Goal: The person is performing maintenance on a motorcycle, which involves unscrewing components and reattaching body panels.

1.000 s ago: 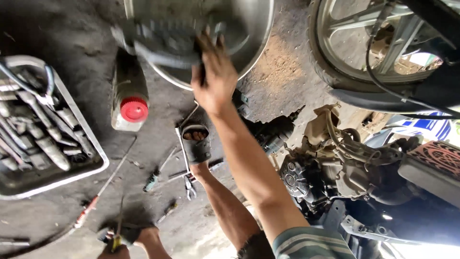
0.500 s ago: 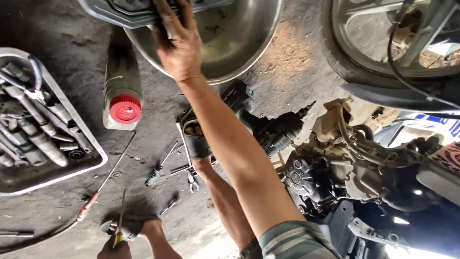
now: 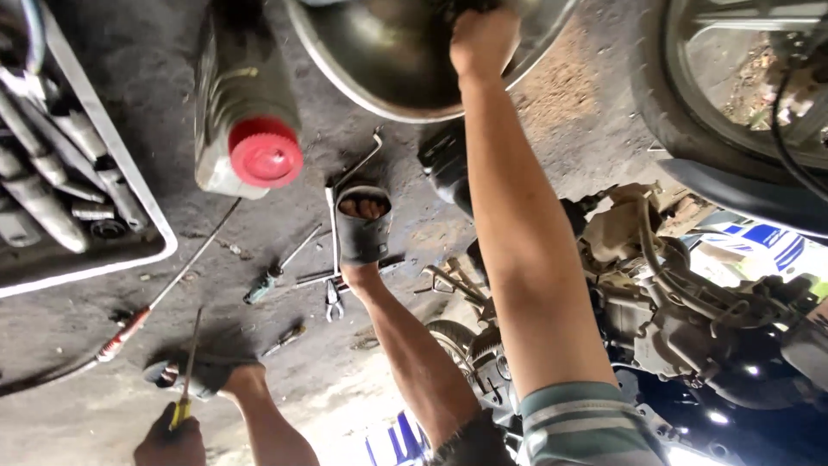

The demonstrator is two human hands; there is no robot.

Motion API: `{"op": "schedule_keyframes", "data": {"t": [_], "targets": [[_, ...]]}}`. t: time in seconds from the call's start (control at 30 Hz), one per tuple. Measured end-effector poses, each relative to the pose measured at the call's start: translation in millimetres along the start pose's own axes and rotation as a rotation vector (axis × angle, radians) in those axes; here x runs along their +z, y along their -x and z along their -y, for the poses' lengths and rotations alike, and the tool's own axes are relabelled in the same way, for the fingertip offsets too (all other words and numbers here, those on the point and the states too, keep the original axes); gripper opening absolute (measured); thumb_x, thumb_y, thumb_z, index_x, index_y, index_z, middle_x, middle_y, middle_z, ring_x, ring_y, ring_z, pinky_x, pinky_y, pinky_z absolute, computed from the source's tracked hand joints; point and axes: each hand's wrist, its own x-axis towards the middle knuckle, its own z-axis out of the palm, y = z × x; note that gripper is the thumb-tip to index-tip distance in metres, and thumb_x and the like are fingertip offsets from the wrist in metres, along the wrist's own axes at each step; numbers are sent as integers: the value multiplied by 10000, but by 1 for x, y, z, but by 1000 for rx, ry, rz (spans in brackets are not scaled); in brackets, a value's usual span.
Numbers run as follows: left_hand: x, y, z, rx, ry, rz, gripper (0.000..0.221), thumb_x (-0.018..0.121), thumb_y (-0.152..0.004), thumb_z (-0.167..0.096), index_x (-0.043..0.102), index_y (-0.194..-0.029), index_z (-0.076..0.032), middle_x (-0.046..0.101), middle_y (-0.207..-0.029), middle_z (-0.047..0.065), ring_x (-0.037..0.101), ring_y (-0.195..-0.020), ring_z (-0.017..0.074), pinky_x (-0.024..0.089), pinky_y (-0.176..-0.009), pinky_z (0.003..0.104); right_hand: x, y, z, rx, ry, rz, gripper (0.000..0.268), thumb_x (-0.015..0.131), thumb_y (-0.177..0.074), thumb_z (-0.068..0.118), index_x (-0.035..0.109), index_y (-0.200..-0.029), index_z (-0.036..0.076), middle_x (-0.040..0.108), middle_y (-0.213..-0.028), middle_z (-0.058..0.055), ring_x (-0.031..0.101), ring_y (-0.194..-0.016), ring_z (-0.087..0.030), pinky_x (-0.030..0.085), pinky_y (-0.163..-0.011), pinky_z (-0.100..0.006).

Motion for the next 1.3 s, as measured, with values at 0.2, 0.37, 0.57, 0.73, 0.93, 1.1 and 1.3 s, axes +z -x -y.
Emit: {"op": "schedule_keyframes", "data": {"t": [0.2, 0.37, 0.57, 0.73, 0.93, 1.1, 1.3], "targets": [[7, 11, 12, 124, 141, -95, 338, 687, -933, -206, 826, -1232, -130, 766, -944, 126, 729, -832, 325, 550, -782, 385, 1, 11, -1, -256, -117, -115, 193, 500, -679, 21, 576, -821, 129, 691, -564, 4, 646, -418, -177, 464, -318, -343], [13, 9, 19, 118, 111, -61, 347, 665, -935, -240, 821, -1221, -121, 770, -947, 150, 733, -844, 354, 558, -783, 409, 6, -5, -21, -239, -43, -26, 190, 851, -673, 163, 694, -774, 129, 764, -651, 13, 716, -537, -157, 534, -392, -352], [14, 13, 21, 110, 35, 27, 377, 627, -938, -297, 813, -1203, -103, 777, -952, 192, 737, -867, 405, 572, -785, 452, -64, 24, 19, -347, -116, 163, 96, 756, -775, 63, 807, -827, 124, 819, -729, -18, 770, -591, -142, 618, -484, -273], [10, 6, 17, 127, -23, 86, 409, 600, -941, -341, 807, -1189, -90, 782, -955, 225, 740, -883, 443, 581, -786, 485, -131, 83, 62, 343, -761, 317, 187, 582, -923, -68, 695, -1034, 32, 685, -793, -93, 602, -603, -149, 404, -495, -289], [4, 8, 22, 161, -114, 156, 461, 566, -944, -400, 798, -1170, -72, 786, -961, 268, 741, -905, 496, 592, -788, 530, -209, 276, 112, 463, -872, 255, 429, 354, -1068, 207, 610, -753, 69, 560, -520, -59, 524, -372, -193, 403, -317, -315], [-26, 38, -22, 204, -118, 188, 497, 533, -916, -418, 780, -1193, -88, 788, -1005, 282, 739, -954, 510, 592, -829, 548, -300, 482, 32, 831, -546, 886, 152, 562, -998, 86, 691, -1067, 46, 729, -936, -90, 691, -809, -195, 590, -669, -281], [-11, 36, 44, 299, 9, 231, 614, 511, -850, -443, 722, -1305, -89, 761, -1130, 283, 696, -1083, 515, 557, -930, 546, -389, 689, -28, 819, -490, 1337, 216, 753, -782, -36, 762, -992, 13, 788, -962, -135, 775, -902, -221, 653, -671, -362]]}}
